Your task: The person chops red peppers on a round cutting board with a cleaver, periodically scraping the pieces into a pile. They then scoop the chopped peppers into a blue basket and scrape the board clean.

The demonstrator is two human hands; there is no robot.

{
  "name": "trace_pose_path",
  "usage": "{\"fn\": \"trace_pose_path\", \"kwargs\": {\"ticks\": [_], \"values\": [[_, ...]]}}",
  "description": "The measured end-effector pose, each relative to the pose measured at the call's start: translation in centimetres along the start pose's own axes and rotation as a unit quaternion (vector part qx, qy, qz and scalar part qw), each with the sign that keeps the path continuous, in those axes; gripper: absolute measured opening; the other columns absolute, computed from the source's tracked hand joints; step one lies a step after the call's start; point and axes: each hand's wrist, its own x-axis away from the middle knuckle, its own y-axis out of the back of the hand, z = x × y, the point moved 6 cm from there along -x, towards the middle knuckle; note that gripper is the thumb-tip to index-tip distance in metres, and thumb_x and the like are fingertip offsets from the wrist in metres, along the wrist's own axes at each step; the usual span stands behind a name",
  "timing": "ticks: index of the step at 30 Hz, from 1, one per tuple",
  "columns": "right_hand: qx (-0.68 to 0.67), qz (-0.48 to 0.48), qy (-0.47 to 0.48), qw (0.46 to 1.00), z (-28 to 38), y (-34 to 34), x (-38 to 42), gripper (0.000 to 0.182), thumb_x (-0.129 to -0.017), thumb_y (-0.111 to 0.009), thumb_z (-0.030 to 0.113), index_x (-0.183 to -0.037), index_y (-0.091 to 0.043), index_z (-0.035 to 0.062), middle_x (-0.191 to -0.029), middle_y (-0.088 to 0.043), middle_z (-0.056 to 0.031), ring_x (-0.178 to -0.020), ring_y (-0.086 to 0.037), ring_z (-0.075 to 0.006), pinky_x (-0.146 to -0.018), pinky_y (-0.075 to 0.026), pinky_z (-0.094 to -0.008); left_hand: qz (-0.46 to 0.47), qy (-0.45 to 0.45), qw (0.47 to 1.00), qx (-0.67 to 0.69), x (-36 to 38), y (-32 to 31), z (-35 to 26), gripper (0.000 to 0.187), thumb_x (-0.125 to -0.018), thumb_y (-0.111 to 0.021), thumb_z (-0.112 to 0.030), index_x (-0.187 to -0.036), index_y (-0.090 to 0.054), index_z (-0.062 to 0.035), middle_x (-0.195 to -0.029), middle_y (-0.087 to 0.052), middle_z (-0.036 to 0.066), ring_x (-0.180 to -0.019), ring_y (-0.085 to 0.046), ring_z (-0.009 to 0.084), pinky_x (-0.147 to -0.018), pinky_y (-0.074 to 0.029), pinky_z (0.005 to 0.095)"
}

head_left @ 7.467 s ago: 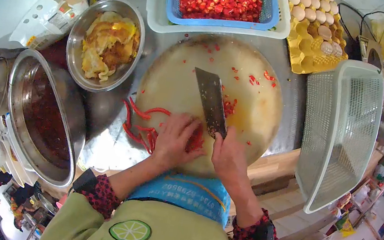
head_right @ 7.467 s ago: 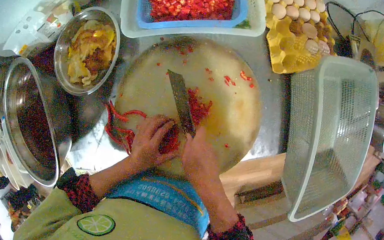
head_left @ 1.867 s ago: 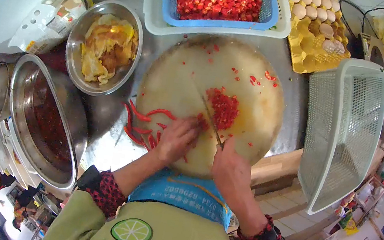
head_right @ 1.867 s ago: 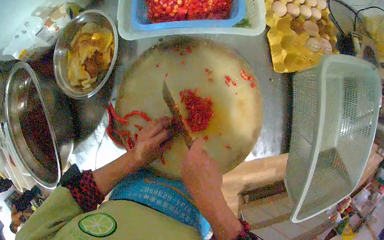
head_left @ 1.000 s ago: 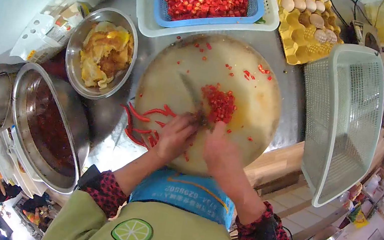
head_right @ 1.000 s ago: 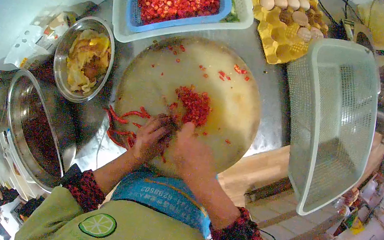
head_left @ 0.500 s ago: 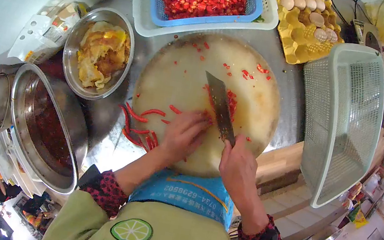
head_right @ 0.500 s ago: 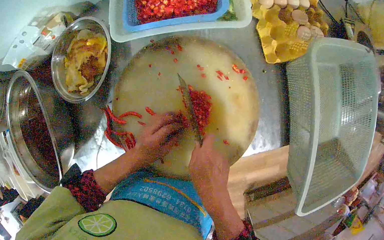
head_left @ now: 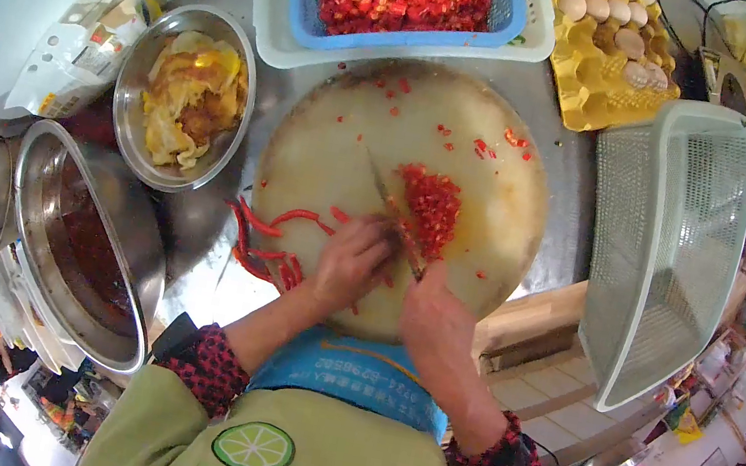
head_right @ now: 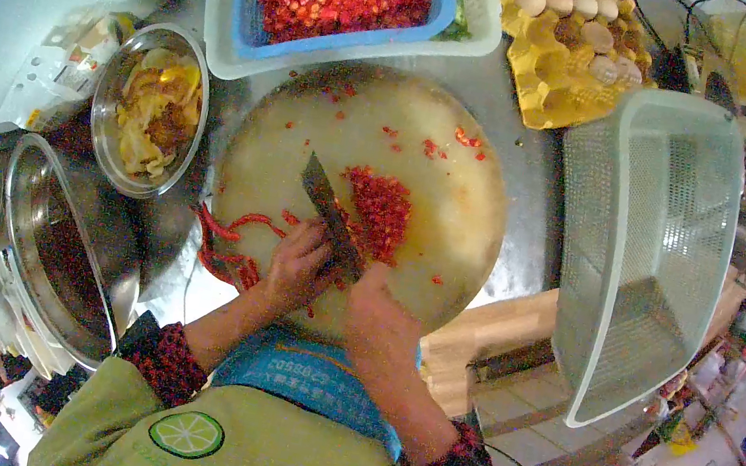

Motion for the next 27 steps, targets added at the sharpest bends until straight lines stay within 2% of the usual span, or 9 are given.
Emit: {"fn": "trace_pose_path", "kwargs": {"ticks": [5,8,10,14,16,20,22,25,27], "values": [[-0.063,-0.004,-0.059,0.996,-0.6,1.3,-1.1,0.017,-0.091,-0.052,0.019,-0.092,-0.045,0.0031,-0.065,-0.059,-0.0223,-0.062,-0.060,-0.0425,-0.053,-0.047,-0.0493,0.012,-0.011,1.000,-0.002,-0.2,-0.1,0.0,0.032,-0.064,-0.068,-0.007,-0.095,-0.063,-0.0013,-0.104,-0.060,0.014,-0.100,-0.058,0.0335,-0.084,-0.049,0.0423],[-0.022,0.000,-0.044,0.999,-1.2,1.5,0.4,0.019,-0.091,-0.052,0.020,-0.093,-0.044,0.0028,-0.065,-0.060,-0.0225,-0.062,-0.061,-0.0430,-0.053,-0.048,-0.0499,0.013,-0.011,1.000,0.008,0.7,-0.6,0.7,0.039,-0.058,-0.075,-0.008,-0.094,-0.062,-0.0016,-0.105,-0.060,0.017,-0.098,-0.057,0.0379,-0.081,-0.050,0.0459],[-0.005,0.052,-0.026,0.998,-0.9,0.9,1.3,0.019,-0.092,-0.051,0.020,-0.096,-0.043,0.0029,-0.065,-0.059,-0.0234,-0.062,-0.060,-0.0440,-0.053,-0.047,-0.0508,0.012,-0.013,1.000,0.011,0.5,-0.2,0.3,0.035,-0.061,-0.071,-0.006,-0.095,-0.062,-0.0013,-0.104,-0.060,0.016,-0.098,-0.057,0.0356,-0.083,-0.049,0.0437],[-0.055,-0.009,0.022,0.998,0.0,0.2,0.7,0.020,-0.092,-0.050,0.019,-0.097,-0.041,0.0025,-0.065,-0.059,-0.0239,-0.062,-0.059,-0.0450,-0.054,-0.047,-0.0520,0.006,0.001,1.000,0.018,0.2,0.1,0.1,0.032,-0.063,-0.068,-0.003,-0.095,-0.063,-0.0010,-0.103,-0.059,0.015,-0.098,-0.057,0.0326,-0.084,-0.050,0.0410],[-0.016,0.019,-0.008,1.000,0.7,0.5,-1.1,0.018,-0.087,-0.049,0.016,-0.098,-0.043,0.0024,-0.071,-0.063,-0.0225,-0.064,-0.064,-0.0397,-0.057,-0.051,-0.0490,0.002,-0.007,1.000,0.011,-0.2,0.3,0.0,0.031,-0.064,-0.068,-0.003,-0.095,-0.063,-0.0010,-0.103,-0.059,0.014,-0.098,-0.058,0.0323,-0.083,-0.050,0.0409],[-0.119,0.040,-0.099,0.987,-0.9,0.7,-1.6,0.022,-0.092,-0.047,0.021,-0.101,-0.042,0.0017,-0.073,-0.063,-0.0251,-0.068,-0.063,-0.0440,-0.061,-0.050,-0.0534,-0.005,0.004,1.000,0.019,0.7,-0.3,0.5,0.029,-0.067,-0.070,-0.002,-0.096,-0.064,-0.0017,-0.103,-0.060,0.013,-0.099,-0.058,0.0313,-0.083,-0.050,0.0403],[-0.118,-0.082,-0.025,0.989,-1.3,1.7,-1.2,0.019,-0.093,-0.049,0.017,-0.101,-0.045,-0.0004,-0.070,-0.059,-0.0253,-0.067,-0.057,-0.0483,-0.059,-0.045,-0.0543,-0.003,0.015,0.999,0.034,0.3,0.8,-0.2,0.028,-0.069,-0.071,-0.004,-0.096,-0.064,-0.0025,-0.104,-0.061,0.014,-0.101,-0.058,0.0331,-0.086,-0.049,0.0422],[-0.104,-0.034,-0.084,0.990,-1.5,2.2,0.1,0.024,-0.093,-0.047,0.026,-0.100,-0.044,0.0028,-0.074,-0.062,-0.0251,-0.071,-0.061,-0.0473,-0.065,-0.048,-0.0557,-0.018,0.023,0.999,0.024,-0.1,2.8,-1.0,0.029,-0.069,-0.073,-0.006,-0.096,-0.064,-0.0032,-0.104,-0.062,0.014,-0.102,-0.058,0.0332,-0.086,-0.049,0.0423],[-0.088,-0.047,-0.082,0.992,-1.2,2.6,0.7,0.023,-0.092,-0.048,0.025,-0.098,-0.045,0.0030,-0.071,-0.062,-0.0242,-0.069,-0.061,-0.0464,-0.064,-0.049,-0.0551,-0.041,0.016,0.999,-0.001,-0.5,3.7,-1.1,0.030,-0.068,-0.074,-0.006,-0.096,-0.064,-0.0030,-0.102,-0.061,0.013,-0.100,-0.059,0.0316,-0.085,-0.049,0.0405]]}}
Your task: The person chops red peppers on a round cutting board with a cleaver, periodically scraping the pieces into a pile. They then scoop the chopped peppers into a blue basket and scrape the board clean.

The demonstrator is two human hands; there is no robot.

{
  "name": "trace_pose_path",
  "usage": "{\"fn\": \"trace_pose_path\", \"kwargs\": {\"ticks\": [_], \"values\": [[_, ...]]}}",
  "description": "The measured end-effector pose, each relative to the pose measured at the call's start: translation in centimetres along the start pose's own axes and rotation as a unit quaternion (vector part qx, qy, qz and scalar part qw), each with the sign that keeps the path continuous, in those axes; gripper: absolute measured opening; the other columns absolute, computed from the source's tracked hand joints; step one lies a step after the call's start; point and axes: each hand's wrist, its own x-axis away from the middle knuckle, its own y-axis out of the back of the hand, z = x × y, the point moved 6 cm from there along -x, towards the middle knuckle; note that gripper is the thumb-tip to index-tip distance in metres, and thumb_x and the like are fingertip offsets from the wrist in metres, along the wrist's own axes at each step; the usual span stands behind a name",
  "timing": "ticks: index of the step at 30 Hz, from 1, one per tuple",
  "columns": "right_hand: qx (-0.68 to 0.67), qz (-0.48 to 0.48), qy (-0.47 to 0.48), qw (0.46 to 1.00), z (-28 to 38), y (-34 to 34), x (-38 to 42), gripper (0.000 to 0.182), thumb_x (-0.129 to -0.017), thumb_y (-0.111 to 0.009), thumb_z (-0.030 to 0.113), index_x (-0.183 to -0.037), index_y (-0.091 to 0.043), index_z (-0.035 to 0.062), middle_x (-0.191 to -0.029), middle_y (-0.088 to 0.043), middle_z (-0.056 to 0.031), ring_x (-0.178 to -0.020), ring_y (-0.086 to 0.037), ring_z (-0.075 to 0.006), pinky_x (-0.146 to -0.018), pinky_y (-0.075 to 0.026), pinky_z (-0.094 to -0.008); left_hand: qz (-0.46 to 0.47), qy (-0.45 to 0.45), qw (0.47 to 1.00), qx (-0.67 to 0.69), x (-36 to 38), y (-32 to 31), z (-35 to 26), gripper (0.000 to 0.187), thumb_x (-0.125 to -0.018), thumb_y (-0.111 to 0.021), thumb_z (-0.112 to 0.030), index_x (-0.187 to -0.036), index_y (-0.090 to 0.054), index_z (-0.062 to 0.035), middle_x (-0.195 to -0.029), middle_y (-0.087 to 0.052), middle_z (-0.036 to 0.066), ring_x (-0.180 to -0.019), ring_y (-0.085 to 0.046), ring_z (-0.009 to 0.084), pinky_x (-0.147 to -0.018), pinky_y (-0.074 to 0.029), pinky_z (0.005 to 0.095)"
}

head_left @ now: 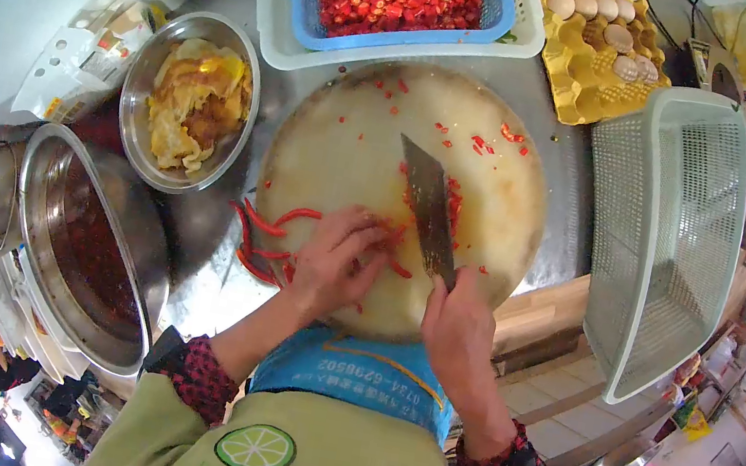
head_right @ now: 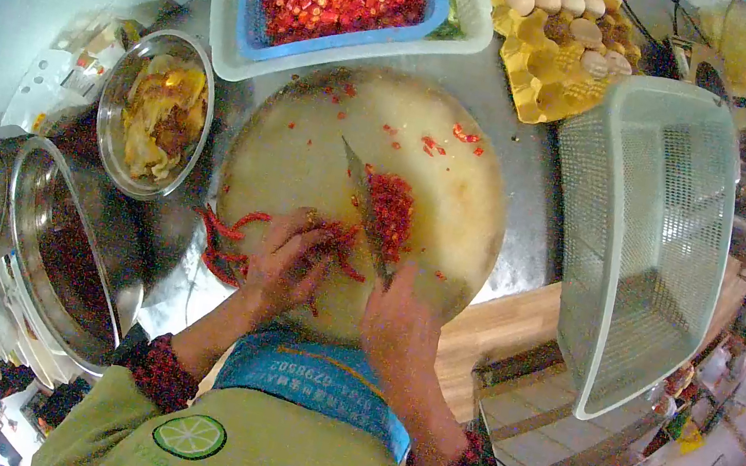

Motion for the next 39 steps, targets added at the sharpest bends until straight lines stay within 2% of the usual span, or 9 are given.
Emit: {"fn": "trace_pose_path", "kwargs": {"ticks": [7,13,17,19,23,26,28,33,39], "values": [[0.044,0.082,0.017,0.996,0.1,-2.1,1.5,0.015,-0.090,-0.053,0.016,-0.093,-0.045,0.0039,-0.066,-0.059,-0.0229,-0.065,-0.060,-0.0438,-0.058,-0.048,-0.0514,0.030,-0.003,1.000,-0.009,0.9,-1.5,0.8,0.030,-0.064,-0.072,-0.004,-0.093,-0.064,-0.0028,-0.098,-0.061,0.013,-0.095,-0.059,0.0329,-0.082,-0.049,0.0420],[0.039,0.039,0.097,0.994,1.0,-3.0,0.2,0.017,-0.091,-0.051,0.017,-0.095,-0.042,0.0033,-0.065,-0.059,-0.0215,-0.063,-0.061,-0.0410,-0.054,-0.048,-0.0483,0.043,0.001,0.999,0.002,1.3,-2.6,1.2,0.027,-0.065,-0.070,-0.004,-0.091,-0.065,-0.0028,-0.098,-0.061,0.013,-0.095,-0.059,0.0328,-0.082,-0.049,0.0422],[0.050,0.059,0.081,0.994,2.2,-2.7,-1.2,0.019,-0.092,-0.050,0.018,-0.097,-0.042,0.0025,-0.066,-0.060,-0.0225,-0.063,-0.060,-0.0419,-0.054,-0.047,-0.0494,0.037,-0.022,0.999,0.017,0.9,-2.9,1.1,0.028,-0.064,-0.071,-0.005,-0.092,-0.066,-0.0040,-0.098,-0.062,0.012,-0.095,-0.059,0.0316,-0.082,-0.050,0.0411],[0.039,0.075,-0.002,0.996,0.8,-2.4,-1.7,0.020,-0.092,-0.050,0.019,-0.098,-0.042,0.0018,-0.064,-0.059,-0.0223,-0.063,-0.060,-0.0427,-0.056,-0.047,-0.0509,0.033,-0.019,0.999,0.020,1.2,-3.0,1.3,0.029,-0.064,-0.071,-0.006,-0.092,-0.066,-0.0043,-0.098,-0.062,0.012,-0.095,-0.059,0.0316,-0.081,-0.050,0.0410],[0.044,0.060,0.037,0.996,0.8,-1.3,0.2,0.020,-0.092,-0.050,0.019,-0.099,-0.042,0.0016,-0.064,-0.058,-0.0229,-0.063,-0.059,-0.0444,-0.058,-0.046,-0.0531,0.022,0.016,0.998,0.052,2.0,-3.3,2.0,0.030,-0.061,-0.075,-0.005,-0.089,-0.063,-0.0027,-0.098,-0.061,0.016,-0.093,-0.059,0.0377,-0.079,-0.049,0.0440],[0.118,0.060,0.072,0.989,0.3,-2.7,0.4,0.020,-0.092,-0.050,0.019,-0.098,-0.043,0.0013,-0.064,-0.058,-0.0226,-0.062,-0.059,-0.0436,-0.057,-0.046,-0.0518,0.014,0.008,1.000,0.012,1.3,-2.7,1.3,0.028,-0.062,-0.073,-0.005,-0.090,-0.065,-0.0037,-0.098,-0.062,0.012,-0.094,-0.060,0.0324,-0.079,-0.050,0.0411],[0.025,0.041,0.138,0.989,1.1,-3.1,0.4,0.020,-0.093,-0.050,0.018,-0.099,-0.043,0.0007,-0.066,-0.059,-0.0229,-0.062,-0.060,-0.0417,-0.054,-0.047,-0.0494,0.018,0.001,1.000,0.009,1.4,-2.7,1.4,0.028,-0.063,-0.073,-0.006,-0.089,-0.065,-0.0033,-0.098,-0.062,0.012,-0.094,-0.059,0.0327,-0.079,-0.050,0.0413],[0.011,0.025,0.091,0.995,1.7,-2.6,-1.7,0.020,-0.093,-0.050,0.016,-0.100,-0.043,-0.0004,-0.065,-0.058,-0.0225,-0.062,-0.059,-0.0414,-0.053,-0.047,-0.0477,0.020,-0.006,1.000,0.016,1.9,-2.8,1.5,0.028,-0.065,-0.075,-0.008,-0.090,-0.065,-0.0031,-0.099,-0.062,0.012,-0.095,-0.059,0.0319,-0.081,-0.050,0.0408],[-0.059,0.048,0.013,0.997,-0.4,-3.2,-1.8,0.027,-0.095,-0.044,0.027,-0.104,-0.043,0.0013,-0.078,-0.061,-0.0286,-0.077,-0.060,-0.0492,-0.067,-0.046,-0.0569,-0.007,0.060,0.994,-0.092,2.2,0.1,-0.1,0.063,-0.069,-0.079,-0.036,-0.114,-0.055,0.0002,-0.121,-0.053,0.019,-0.114,-0.049,0.0401,-0.097,-0.040,0.0486]]}}
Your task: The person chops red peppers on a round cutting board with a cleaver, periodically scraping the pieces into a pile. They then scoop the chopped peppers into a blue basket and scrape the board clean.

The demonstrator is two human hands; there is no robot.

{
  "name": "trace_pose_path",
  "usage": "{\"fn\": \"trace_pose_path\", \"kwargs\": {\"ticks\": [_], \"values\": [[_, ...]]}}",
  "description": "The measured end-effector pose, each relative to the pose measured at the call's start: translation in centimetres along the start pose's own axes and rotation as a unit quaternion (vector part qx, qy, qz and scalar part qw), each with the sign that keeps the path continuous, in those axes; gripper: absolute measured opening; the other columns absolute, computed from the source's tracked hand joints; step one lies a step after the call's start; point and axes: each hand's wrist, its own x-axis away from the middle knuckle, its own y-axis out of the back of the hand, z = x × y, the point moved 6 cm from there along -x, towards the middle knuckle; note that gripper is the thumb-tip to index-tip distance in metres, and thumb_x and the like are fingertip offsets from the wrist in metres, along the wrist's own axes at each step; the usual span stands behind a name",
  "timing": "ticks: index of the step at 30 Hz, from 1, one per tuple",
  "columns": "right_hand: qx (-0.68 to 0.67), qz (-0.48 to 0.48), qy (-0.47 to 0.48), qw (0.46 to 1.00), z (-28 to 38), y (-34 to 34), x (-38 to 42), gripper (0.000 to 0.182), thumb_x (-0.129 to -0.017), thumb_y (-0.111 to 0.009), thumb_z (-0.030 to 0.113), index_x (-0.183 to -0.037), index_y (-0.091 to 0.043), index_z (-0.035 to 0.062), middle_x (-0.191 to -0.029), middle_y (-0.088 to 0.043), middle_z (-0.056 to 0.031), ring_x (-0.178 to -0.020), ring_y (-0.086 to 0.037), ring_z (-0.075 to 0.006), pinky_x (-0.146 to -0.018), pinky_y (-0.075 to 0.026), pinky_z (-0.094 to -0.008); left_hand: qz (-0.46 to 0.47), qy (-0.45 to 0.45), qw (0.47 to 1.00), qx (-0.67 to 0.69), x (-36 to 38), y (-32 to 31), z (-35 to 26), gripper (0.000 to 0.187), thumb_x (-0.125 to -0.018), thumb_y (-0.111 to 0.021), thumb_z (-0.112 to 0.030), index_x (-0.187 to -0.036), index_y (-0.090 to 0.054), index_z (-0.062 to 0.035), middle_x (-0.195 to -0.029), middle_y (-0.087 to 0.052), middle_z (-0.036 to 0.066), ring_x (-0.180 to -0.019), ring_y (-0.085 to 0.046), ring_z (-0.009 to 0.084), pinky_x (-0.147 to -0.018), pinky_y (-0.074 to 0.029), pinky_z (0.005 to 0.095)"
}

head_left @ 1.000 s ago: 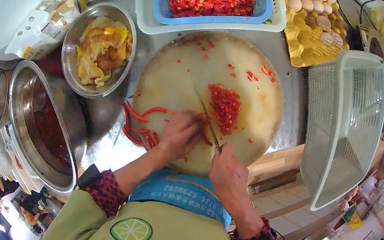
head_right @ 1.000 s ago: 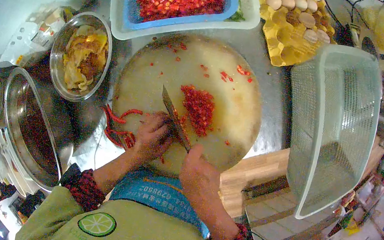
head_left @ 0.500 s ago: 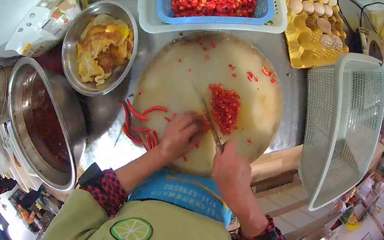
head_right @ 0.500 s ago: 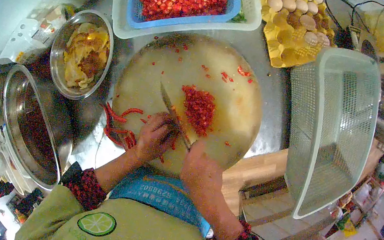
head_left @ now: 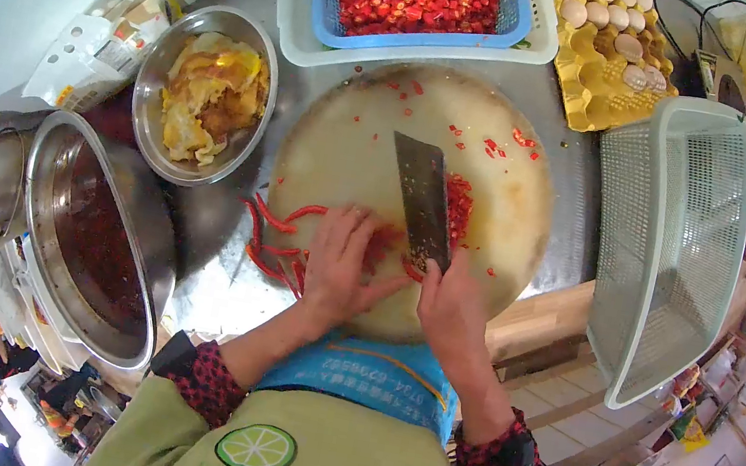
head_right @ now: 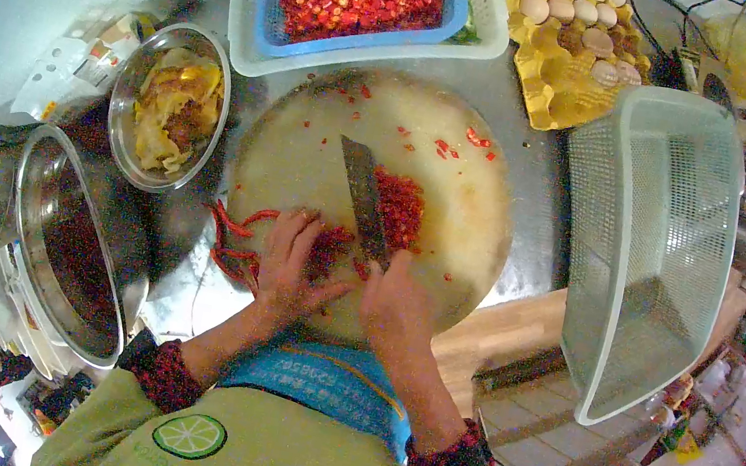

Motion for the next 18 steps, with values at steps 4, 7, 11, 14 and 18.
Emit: {"fn": "trace_pose_path", "kwargs": {"ticks": [4,7,11,14,18], "values": [[-0.047,-0.053,-0.027,0.997,-0.9,0.3,0.7,0.030,-0.095,-0.045,0.026,-0.108,-0.046,-0.0003,-0.087,-0.060,-0.0318,-0.083,-0.059,-0.0486,-0.072,-0.046,-0.0559,0.077,0.062,0.994,-0.044,0.6,-1.8,-0.4,0.082,-0.066,-0.078,-0.045,-0.127,-0.047,-0.0005,-0.132,-0.042,0.021,-0.124,-0.038,0.0427,-0.103,-0.032,0.0519],[-0.020,-0.126,0.035,0.991,-0.8,1.4,1.5,0.022,-0.092,-0.050,0.015,-0.104,-0.047,-0.0034,-0.077,-0.060,-0.0269,-0.074,-0.057,-0.0477,-0.062,-0.045,-0.0515,0.082,0.053,0.993,-0.071,0.7,-2.4,-0.3,0.081,-0.067,-0.077,-0.042,-0.129,-0.046,-0.0021,-0.129,-0.043,0.020,-0.121,-0.040,0.0415,-0.102,-0.033,0.0513],[-0.037,-0.098,-0.011,0.994,-0.4,2.7,1.8,0.023,-0.092,-0.050,0.015,-0.105,-0.047,-0.0037,-0.076,-0.060,-0.0276,-0.073,-0.057,-0.0482,-0.062,-0.045,-0.0512,0.075,0.002,0.994,-0.074,0.7,-3.3,0.9,0.070,-0.069,-0.076,-0.034,-0.127,-0.051,-0.0051,-0.118,-0.050,0.017,-0.109,-0.049,0.0371,-0.093,-0.040,0.0490],[-0.010,-0.087,-0.043,0.995,-1.1,3.0,2.1,0.032,-0.093,-0.048,0.025,-0.110,-0.048,-0.0030,-0.082,-0.061,-0.0301,-0.076,-0.059,-0.0478,-0.069,-0.047,-0.0539,0.090,0.039,0.995,-0.010,-0.6,-2.3,0.9,0.055,-0.070,-0.075,-0.026,-0.118,-0.058,-0.0067,-0.112,-0.054,0.014,-0.102,-0.052,0.0327,-0.085,-0.043,0.0464],[-0.029,-0.117,-0.014,0.993,-1.3,3.6,2.5,0.029,-0.092,-0.050,0.022,-0.107,-0.047,-0.0031,-0.074,-0.060,-0.0278,-0.069,-0.059,-0.0462,-0.063,-0.047,-0.0533,0.053,-0.109,0.992,0.020,0.1,-2.5,-1.2,0.044,-0.068,-0.071,-0.020,-0.109,-0.063,-0.0081,-0.104,-0.054,0.009,-0.103,-0.052,0.0268,-0.086,-0.042,0.0411]]}}
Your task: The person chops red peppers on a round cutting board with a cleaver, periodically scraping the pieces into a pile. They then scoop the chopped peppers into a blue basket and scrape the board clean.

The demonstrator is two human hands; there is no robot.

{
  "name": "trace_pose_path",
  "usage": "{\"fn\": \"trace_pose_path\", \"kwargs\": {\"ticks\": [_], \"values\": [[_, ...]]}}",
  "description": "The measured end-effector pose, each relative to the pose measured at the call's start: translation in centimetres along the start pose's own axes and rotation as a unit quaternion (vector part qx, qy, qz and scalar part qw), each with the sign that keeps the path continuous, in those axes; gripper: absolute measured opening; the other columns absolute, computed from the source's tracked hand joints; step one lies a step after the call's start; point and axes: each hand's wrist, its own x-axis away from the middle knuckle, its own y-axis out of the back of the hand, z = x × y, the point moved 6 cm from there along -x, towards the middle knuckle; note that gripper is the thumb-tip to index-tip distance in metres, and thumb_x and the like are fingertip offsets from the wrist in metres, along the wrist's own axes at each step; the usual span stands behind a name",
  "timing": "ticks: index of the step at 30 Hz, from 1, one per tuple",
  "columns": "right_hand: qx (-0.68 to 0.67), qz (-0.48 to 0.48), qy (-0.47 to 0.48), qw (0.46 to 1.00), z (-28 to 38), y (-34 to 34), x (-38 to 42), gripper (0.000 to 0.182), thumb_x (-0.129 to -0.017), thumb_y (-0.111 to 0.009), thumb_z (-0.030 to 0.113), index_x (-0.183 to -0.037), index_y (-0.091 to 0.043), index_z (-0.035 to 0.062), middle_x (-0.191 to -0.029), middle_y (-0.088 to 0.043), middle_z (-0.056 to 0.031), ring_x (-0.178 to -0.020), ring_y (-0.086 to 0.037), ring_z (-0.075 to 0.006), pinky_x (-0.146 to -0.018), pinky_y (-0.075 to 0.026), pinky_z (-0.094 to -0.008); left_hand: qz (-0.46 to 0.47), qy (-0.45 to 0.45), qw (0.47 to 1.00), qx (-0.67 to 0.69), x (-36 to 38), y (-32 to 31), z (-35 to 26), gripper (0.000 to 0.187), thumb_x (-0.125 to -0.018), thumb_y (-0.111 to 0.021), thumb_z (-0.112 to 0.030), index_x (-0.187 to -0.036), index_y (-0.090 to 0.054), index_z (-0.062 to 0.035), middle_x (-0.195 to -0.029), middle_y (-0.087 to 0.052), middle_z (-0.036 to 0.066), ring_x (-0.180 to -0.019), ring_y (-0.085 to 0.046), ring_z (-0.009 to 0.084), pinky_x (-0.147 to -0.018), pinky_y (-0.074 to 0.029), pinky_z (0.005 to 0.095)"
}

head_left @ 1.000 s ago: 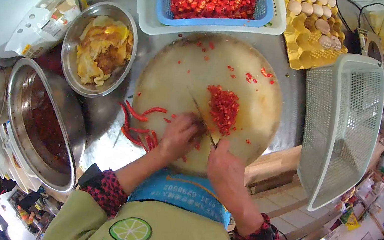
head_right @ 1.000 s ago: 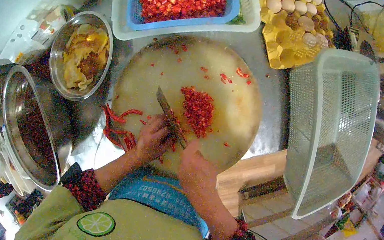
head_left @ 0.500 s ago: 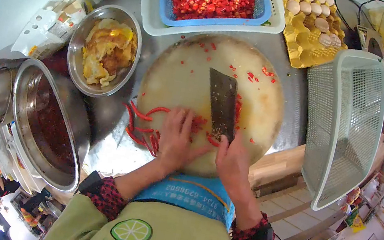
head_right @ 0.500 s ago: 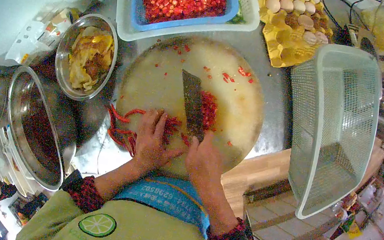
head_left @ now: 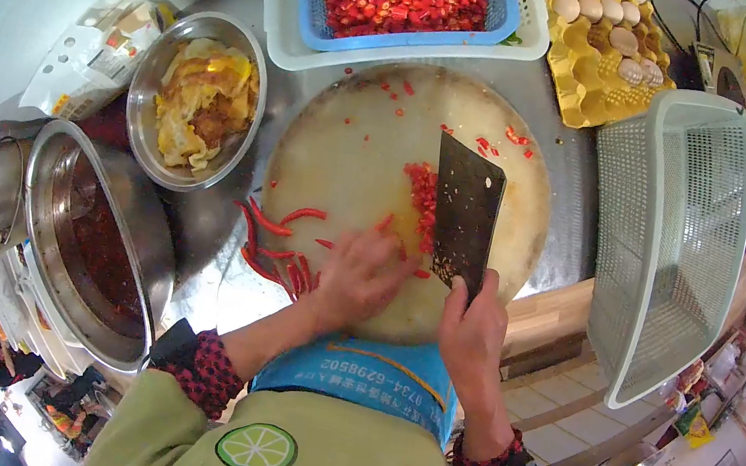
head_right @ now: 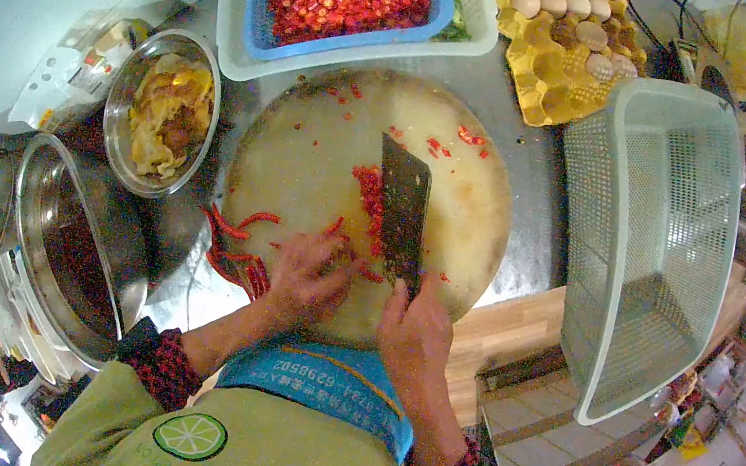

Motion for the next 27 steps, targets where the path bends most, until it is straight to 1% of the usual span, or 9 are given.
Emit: {"fn": "trace_pose_path", "kwargs": {"ticks": [2,5,9,11,12,14,15,20,27], "values": [[0.005,0.006,-0.001,1.000,0.0,0.2,0.1,0.028,-0.092,-0.051,0.021,-0.106,-0.047,-0.0034,-0.073,-0.060,-0.0275,-0.068,-0.059,-0.0457,-0.061,-0.047,-0.0527,0.047,-0.067,0.989,-0.119,-0.4,-0.6,-2.1,0.031,-0.069,-0.063,-0.019,-0.098,-0.066,-0.0101,-0.103,-0.055,0.007,-0.101,-0.053,0.0240,-0.084,-0.042,0.0393],[0.008,-0.004,0.020,1.000,0.2,0.5,0.1,0.026,-0.092,-0.052,0.019,-0.104,-0.046,-0.0038,-0.069,-0.059,-0.0266,-0.065,-0.059,-0.0453,-0.057,-0.046,-0.0516,0.076,-0.058,0.988,-0.124,-0.1,-1.8,-1.7,0.025,-0.072,-0.057,-0.020,-0.094,-0.066,-0.0119,-0.103,-0.055,0.006,-0.100,-0.053,0.0236,-0.084,-0.042,0.0399],[-0.007,-0.011,0.034,0.999,0.3,0.8,0.1,0.025,-0.091,-0.052,0.018,-0.102,-0.045,-0.0031,-0.069,-0.059,-0.0265,-0.065,-0.058,-0.0456,-0.057,-0.046,-0.0515,0.066,-0.051,0.991,-0.107,0.6,-0.4,-1.8,0.022,-0.070,-0.062,-0.019,-0.091,-0.065,-0.0119,-0.104,-0.055,0.006,-0.101,-0.053,0.0243,-0.084,-0.041,0.0417],[-0.012,-0.013,0.032,0.999,0.1,0.8,0.2,0.024,-0.091,-0.052,0.018,-0.101,-0.045,-0.0027,-0.069,-0.059,-0.0263,-0.065,-0.058,-0.0458,-0.057,-0.046,-0.0515,0.052,0.030,0.992,-0.110,1.0,1.1,-1.0,0.024,-0.067,-0.066,-0.016,-0.090,-0.065,-0.0110,-0.105,-0.055,0.007,-0.101,-0.052,0.0252,-0.082,-0.042,0.0422],[-0.017,-0.009,0.029,0.999,0.0,0.6,0.2,0.023,-0.091,-0.052,0.018,-0.101,-0.046,-0.0020,-0.070,-0.059,-0.0263,-0.066,-0.058,-0.0461,-0.057,-0.046,-0.0518,0.054,0.031,0.992,-0.111,1.4,1.4,-0.6,0.024,-0.067,-0.066,-0.016,-0.090,-0.065,-0.0110,-0.105,-0.055,0.007,-0.101,-0.052,0.0252,-0.082,-0.042,0.0422],[-0.023,-0.004,0.027,0.999,0.2,0.4,0.2,0.022,-0.091,-0.052,0.017,-0.101,-0.046,-0.0013,-0.071,-0.059,-0.0263,-0.066,-0.058,-0.0464,-0.057,-0.046,-0.0522,0.096,0.114,0.985,-0.084,2.1,1.4,1.1,0.030,-0.068,-0.074,-0.020,-0.096,-0.065,-0.0138,-0.118,-0.052,0.008,-0.109,-0.049,0.0342,-0.086,-0.041,0.0471],[-0.014,-0.002,0.025,1.000,0.3,0.3,0.2,0.021,-0.091,-0.052,0.018,-0.101,-0.046,-0.0004,-0.071,-0.059,-0.0262,-0.066,-0.058,-0.0469,-0.058,-0.045,-0.0530,0.096,0.115,0.985,-0.084,1.7,1.7,1.1,0.030,-0.068,-0.074,-0.020,-0.096,-0.065,-0.0138,-0.118,-0.052,0.008,-0.109,-0.049,0.0342,-0.086,-0.041,0.0471],[0.005,-0.009,0.042,0.999,0.7,-0.2,0.6,0.021,-0.090,-0.052,0.019,-0.102,-0.047,0.0017,-0.074,-0.060,-0.0260,-0.068,-0.058,-0.0481,-0.062,-0.046,-0.0554,0.023,0.062,0.998,0.021,0.8,1.6,2.7,0.037,-0.068,-0.076,-0.011,-0.103,-0.064,-0.0083,-0.115,-0.058,0.010,-0.110,-0.053,0.0345,-0.093,-0.043,0.0461],[0.079,0.133,-0.015,0.988,2.0,-2.6,2.0,0.018,-0.091,-0.047,0.020,-0.097,-0.045,0.0033,-0.074,-0.062,-0.0259,-0.070,-0.060,-0.0469,-0.063,-0.047,-0.0562,-0.025,0.077,0.996,0.033,0.2,0.6,2.9,0.035,-0.070,-0.074,-0.006,-0.103,-0.064,-0.0042,-0.105,-0.062,0.014,-0.099,-0.058,0.0349,-0.084,-0.048,0.0420]]}}
